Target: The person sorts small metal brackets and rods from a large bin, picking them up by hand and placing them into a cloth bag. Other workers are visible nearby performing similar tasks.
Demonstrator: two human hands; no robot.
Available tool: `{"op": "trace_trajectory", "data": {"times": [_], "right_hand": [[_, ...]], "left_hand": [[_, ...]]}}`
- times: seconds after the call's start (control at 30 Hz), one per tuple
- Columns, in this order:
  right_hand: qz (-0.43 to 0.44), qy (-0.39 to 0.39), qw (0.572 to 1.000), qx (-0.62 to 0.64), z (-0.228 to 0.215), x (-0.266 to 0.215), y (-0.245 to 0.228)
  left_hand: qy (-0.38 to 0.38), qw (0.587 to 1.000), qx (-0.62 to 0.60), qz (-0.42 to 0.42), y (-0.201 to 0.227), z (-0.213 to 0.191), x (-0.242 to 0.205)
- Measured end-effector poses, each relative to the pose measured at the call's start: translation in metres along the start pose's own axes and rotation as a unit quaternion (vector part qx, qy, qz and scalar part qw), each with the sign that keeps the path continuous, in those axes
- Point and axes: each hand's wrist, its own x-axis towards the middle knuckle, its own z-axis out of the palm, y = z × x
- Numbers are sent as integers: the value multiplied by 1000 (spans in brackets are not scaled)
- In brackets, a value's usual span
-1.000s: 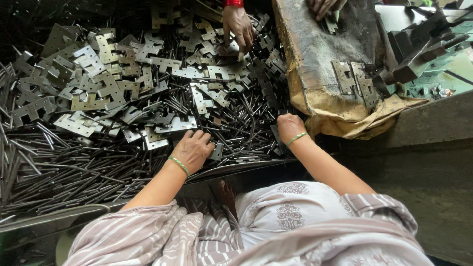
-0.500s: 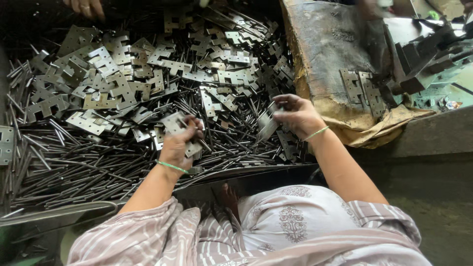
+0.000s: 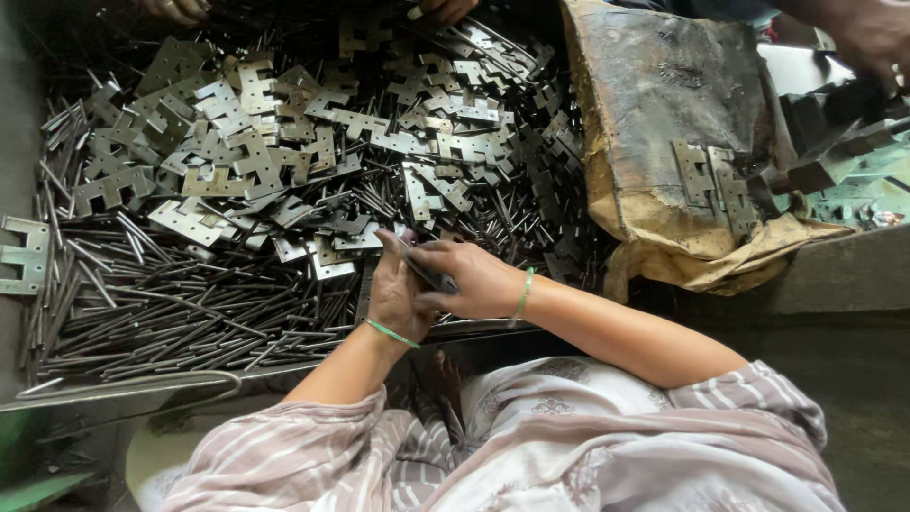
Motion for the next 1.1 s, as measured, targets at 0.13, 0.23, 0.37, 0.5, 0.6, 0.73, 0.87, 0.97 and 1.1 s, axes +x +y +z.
{"op": "trace_trajectory", "data": {"times": [0.13, 0.23, 0.37, 0.5, 0.6, 0.73, 0.87, 0.97, 1.1], "right_hand": [[298, -1, 944, 142, -17, -3, 15], [316, 134, 750, 566, -40, -6, 38], [326, 232, 699, 592, -59, -35, 77], [211, 363, 823, 382, -94, -71, 137], [276, 394, 851, -209, -129, -96, 185], [323, 232, 791, -466, -163, -121, 222], [400, 150, 798, -426, -159, -124, 206], [207, -119, 693, -681, -132, -102, 172], [241, 47, 941, -232, -45, -60, 151]], "left_hand": [[-114, 927, 347, 84, 36, -4, -9], [-63, 683, 717, 122, 65, -13, -7], [28, 220, 951, 214, 64, -38, -22], [65, 173, 954, 236, 49, -41, -22], [54, 134, 976, 161, 48, -32, -22], [38, 153, 978, 139, 53, -26, -19], [53, 102, 975, 189, 46, -37, -17], [45, 80, 979, 181, 43, -42, -10], [26, 69, 987, 143, 39, -43, -16]]}}
